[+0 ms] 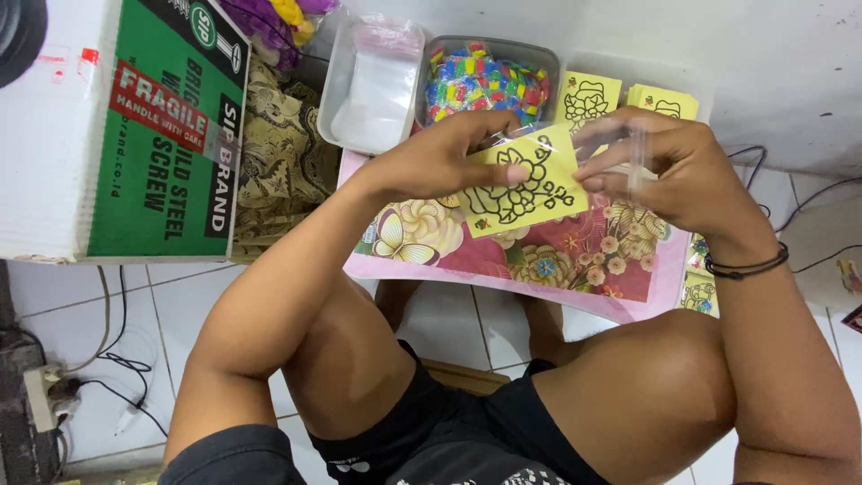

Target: The person is packaging decorative stickers into small plastic bags and organizing them into containers.

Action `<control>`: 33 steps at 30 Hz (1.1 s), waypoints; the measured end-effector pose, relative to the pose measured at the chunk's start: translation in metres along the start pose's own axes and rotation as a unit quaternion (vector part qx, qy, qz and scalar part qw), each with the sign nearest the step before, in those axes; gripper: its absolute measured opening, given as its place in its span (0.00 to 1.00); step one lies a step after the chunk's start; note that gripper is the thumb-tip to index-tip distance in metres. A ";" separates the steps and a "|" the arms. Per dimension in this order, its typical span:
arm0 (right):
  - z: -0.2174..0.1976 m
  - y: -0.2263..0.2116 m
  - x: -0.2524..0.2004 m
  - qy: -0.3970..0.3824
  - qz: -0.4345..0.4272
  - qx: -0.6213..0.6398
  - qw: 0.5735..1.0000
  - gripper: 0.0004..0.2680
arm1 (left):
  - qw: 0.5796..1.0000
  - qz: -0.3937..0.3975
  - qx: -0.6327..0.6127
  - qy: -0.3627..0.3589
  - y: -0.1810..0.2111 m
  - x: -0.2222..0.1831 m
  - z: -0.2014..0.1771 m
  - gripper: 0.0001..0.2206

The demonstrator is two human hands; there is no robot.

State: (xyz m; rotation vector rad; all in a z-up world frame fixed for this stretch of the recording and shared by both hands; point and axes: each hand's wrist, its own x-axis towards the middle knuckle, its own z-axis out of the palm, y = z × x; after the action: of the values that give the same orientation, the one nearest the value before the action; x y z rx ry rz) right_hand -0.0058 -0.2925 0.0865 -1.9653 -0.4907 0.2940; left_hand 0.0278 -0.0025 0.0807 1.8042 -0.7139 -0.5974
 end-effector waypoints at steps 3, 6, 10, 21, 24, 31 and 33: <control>-0.005 0.002 -0.003 0.017 -0.021 -0.049 0.998 0.07 | 0.999 -0.012 -0.036 0.026 -0.004 0.004 0.009 0.22; -0.006 0.000 -0.005 0.032 -0.012 -0.057 0.998 0.06 | 0.997 0.000 -0.049 0.054 -0.014 0.011 0.018 0.23; -0.007 0.005 -0.005 0.039 -0.014 -0.066 0.997 0.09 | 0.995 -0.062 -0.042 0.064 0.000 0.012 0.023 0.24; -0.004 0.003 -0.002 0.037 -0.037 0.030 0.998 0.35 | 0.986 -0.014 -0.086 0.145 -0.015 0.015 0.022 0.24; -0.003 0.003 -0.001 0.037 -0.057 0.035 0.997 0.32 | 0.985 0.000 -0.064 0.160 -0.019 0.016 0.022 0.24; -0.001 0.001 0.001 0.034 -0.060 0.045 0.997 0.30 | 0.980 0.003 -0.106 0.168 -0.022 0.018 0.023 0.25; 0.000 0.000 0.000 0.055 -0.085 0.017 0.995 0.26 | 0.980 0.009 -0.108 0.166 -0.022 0.018 0.023 0.24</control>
State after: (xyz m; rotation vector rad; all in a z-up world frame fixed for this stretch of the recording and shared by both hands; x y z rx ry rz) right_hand -0.0058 -0.2921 0.0867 -1.8820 -0.5739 0.0857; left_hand 0.0289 -0.0248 0.0514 1.6398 -0.4205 -0.3353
